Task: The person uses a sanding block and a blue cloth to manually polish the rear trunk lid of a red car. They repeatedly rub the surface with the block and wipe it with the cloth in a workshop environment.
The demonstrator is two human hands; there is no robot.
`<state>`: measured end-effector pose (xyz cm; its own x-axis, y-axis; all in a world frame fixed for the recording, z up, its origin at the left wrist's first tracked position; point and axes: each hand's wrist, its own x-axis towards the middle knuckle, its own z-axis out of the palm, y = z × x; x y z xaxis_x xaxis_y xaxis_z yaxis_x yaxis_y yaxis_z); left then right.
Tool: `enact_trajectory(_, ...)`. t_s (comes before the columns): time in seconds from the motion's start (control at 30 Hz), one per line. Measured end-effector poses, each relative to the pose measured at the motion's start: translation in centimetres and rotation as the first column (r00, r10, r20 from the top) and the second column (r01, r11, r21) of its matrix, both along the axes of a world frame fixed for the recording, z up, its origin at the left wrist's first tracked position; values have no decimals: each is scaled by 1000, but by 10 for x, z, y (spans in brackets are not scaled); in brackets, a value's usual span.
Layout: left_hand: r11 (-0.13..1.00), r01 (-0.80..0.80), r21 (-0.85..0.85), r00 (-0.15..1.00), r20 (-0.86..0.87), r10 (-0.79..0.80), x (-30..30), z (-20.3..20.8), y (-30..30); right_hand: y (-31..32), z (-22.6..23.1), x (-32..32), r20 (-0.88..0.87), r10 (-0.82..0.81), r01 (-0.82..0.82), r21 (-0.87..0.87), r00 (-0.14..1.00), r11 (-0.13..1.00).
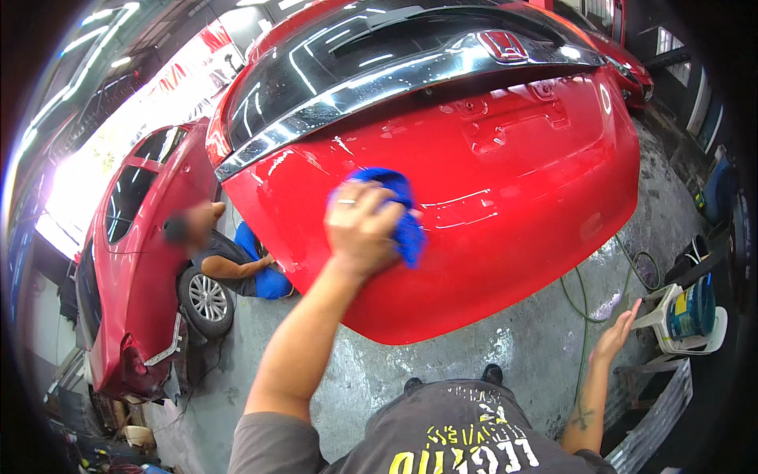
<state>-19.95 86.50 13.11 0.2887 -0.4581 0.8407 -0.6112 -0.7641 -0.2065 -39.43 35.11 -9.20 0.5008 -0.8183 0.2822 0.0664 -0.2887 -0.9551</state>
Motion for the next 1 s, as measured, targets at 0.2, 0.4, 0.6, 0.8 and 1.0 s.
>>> enact_trajectory(0.2, 992, 126, 10, 921, -372, -113, 23, -23, -177, 24, 7, 22, 93, 140, -144, 36, 986, 989)
enact_trajectory(0.4, 972, 234, -2, 931, -288, -225, -1, -35, -176, 74, 29, 32, 184, 228, -250, 107, 956, 962)
enact_trajectory(0.6, 996, 85, -34, 979, -183, -90, -19, -21, -39, 80, 22, 36, 85, 347, -336, -122, 934, 934)
enact_trajectory(0.8, 961, -244, -128, 970, -38, 241, -3, 13, 83, 181, 126, 79, -29, 600, -526, -518, 799, 675)
enact_trajectory(1.0, 998, -57, 28, 995, -77, 59, -40, -28, 113, 284, 173, 118, -359, 662, -447, -894, 658, -41)
